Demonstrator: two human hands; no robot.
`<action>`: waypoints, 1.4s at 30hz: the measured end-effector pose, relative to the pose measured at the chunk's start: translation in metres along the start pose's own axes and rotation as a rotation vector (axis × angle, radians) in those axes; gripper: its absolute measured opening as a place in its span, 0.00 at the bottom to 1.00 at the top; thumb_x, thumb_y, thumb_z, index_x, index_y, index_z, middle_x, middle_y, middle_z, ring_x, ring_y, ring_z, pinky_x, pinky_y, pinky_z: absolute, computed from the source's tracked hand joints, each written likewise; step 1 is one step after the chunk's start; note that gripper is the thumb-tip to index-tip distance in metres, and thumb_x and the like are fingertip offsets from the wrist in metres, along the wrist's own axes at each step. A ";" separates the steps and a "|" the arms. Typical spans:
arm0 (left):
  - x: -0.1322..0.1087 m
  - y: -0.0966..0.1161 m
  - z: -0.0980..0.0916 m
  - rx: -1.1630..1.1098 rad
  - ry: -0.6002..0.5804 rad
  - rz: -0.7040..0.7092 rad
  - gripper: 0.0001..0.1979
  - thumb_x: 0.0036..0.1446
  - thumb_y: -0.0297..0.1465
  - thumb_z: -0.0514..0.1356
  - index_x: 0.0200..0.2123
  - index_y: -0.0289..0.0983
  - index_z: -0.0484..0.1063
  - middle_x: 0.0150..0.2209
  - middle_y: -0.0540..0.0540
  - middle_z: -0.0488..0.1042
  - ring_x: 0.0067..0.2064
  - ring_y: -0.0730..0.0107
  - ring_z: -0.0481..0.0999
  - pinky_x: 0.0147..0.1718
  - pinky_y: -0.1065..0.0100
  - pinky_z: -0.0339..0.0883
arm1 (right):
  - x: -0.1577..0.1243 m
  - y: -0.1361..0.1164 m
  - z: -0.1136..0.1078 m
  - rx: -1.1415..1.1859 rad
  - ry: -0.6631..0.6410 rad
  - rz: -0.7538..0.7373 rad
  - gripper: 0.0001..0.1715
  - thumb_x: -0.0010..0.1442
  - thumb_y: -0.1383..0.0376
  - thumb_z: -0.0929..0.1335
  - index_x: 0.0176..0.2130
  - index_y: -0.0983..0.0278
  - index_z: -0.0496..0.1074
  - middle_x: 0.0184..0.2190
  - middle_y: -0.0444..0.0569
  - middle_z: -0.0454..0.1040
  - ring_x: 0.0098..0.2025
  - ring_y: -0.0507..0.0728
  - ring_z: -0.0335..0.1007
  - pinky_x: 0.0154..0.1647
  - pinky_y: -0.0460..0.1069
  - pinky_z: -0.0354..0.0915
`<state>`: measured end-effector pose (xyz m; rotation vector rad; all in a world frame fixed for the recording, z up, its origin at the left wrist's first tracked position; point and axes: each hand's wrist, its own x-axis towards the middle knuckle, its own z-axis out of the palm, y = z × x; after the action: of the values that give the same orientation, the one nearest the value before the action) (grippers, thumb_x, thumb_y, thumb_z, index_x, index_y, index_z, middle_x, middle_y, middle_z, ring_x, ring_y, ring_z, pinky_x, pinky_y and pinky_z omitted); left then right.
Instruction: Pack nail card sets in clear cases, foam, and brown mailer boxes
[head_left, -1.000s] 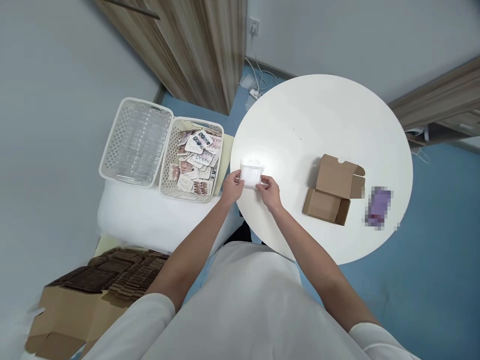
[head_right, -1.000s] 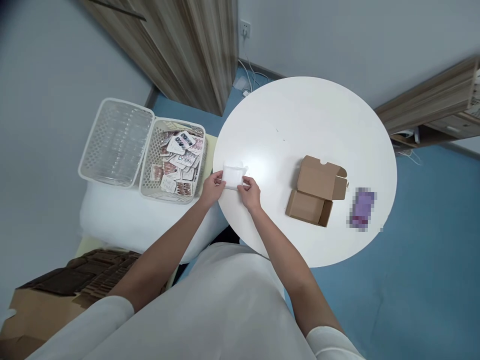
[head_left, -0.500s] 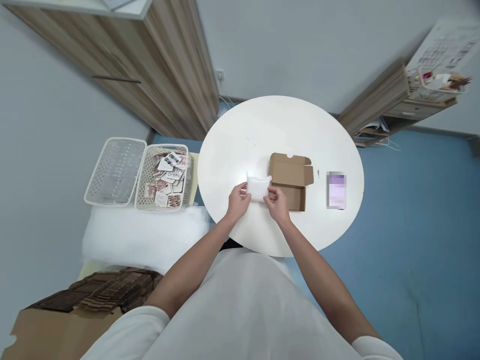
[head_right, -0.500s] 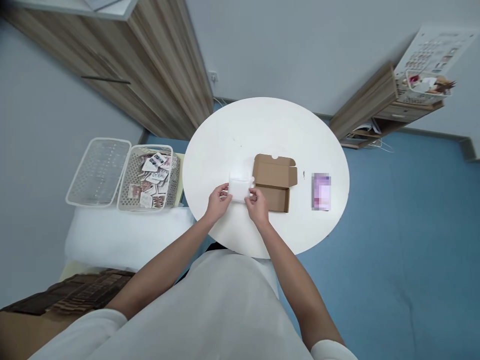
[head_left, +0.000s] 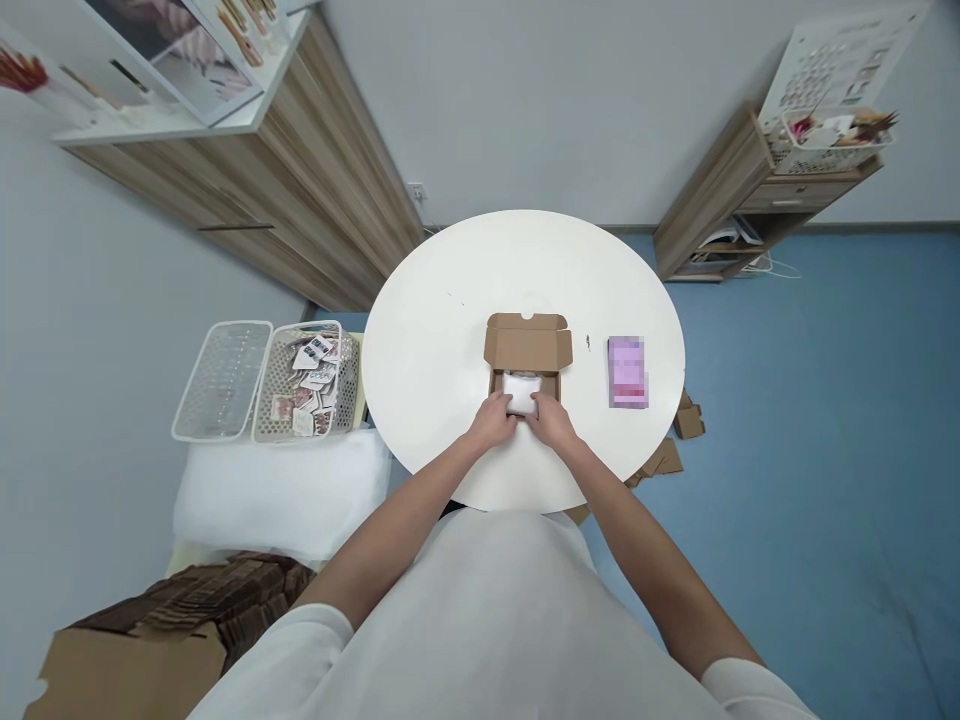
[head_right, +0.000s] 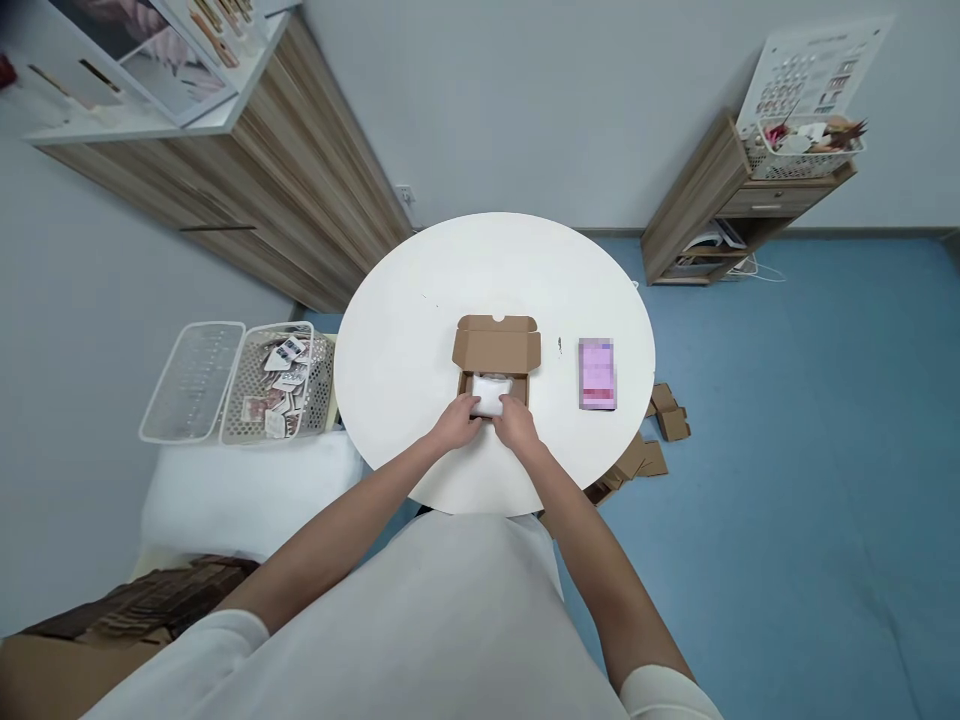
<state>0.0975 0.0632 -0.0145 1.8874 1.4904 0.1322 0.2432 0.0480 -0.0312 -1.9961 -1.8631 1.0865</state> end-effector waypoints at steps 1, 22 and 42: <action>0.000 0.002 0.001 0.038 -0.016 0.006 0.17 0.47 0.25 0.53 0.43 0.32 0.66 0.47 0.38 0.65 0.50 0.57 0.65 0.48 0.60 0.61 | 0.000 0.000 0.001 -0.012 -0.016 -0.007 0.27 0.50 0.69 0.64 0.51 0.67 0.60 0.49 0.56 0.65 0.51 0.59 0.61 0.47 0.51 0.59; 0.049 -0.014 -0.052 -0.875 0.164 -0.286 0.30 0.54 0.53 0.42 0.45 0.38 0.67 0.50 0.40 0.68 0.50 0.61 0.67 0.44 0.62 0.61 | 0.050 0.039 -0.062 0.969 0.087 0.213 0.33 0.50 0.40 0.58 0.44 0.58 0.67 0.46 0.47 0.68 0.39 0.54 0.65 0.36 0.48 0.62; -0.016 -0.029 -0.039 -0.960 0.047 -0.269 0.41 0.52 0.55 0.27 0.46 0.40 0.69 0.51 0.43 0.67 0.49 0.62 0.66 0.43 0.60 0.63 | -0.003 0.049 -0.049 0.884 -0.056 0.020 0.40 0.55 0.41 0.47 0.54 0.58 0.61 0.47 0.50 0.68 0.44 0.57 0.66 0.44 0.54 0.61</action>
<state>0.0500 0.0689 0.0030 0.9149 1.3337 0.6400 0.3120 0.0521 -0.0244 -1.4528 -1.0539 1.6014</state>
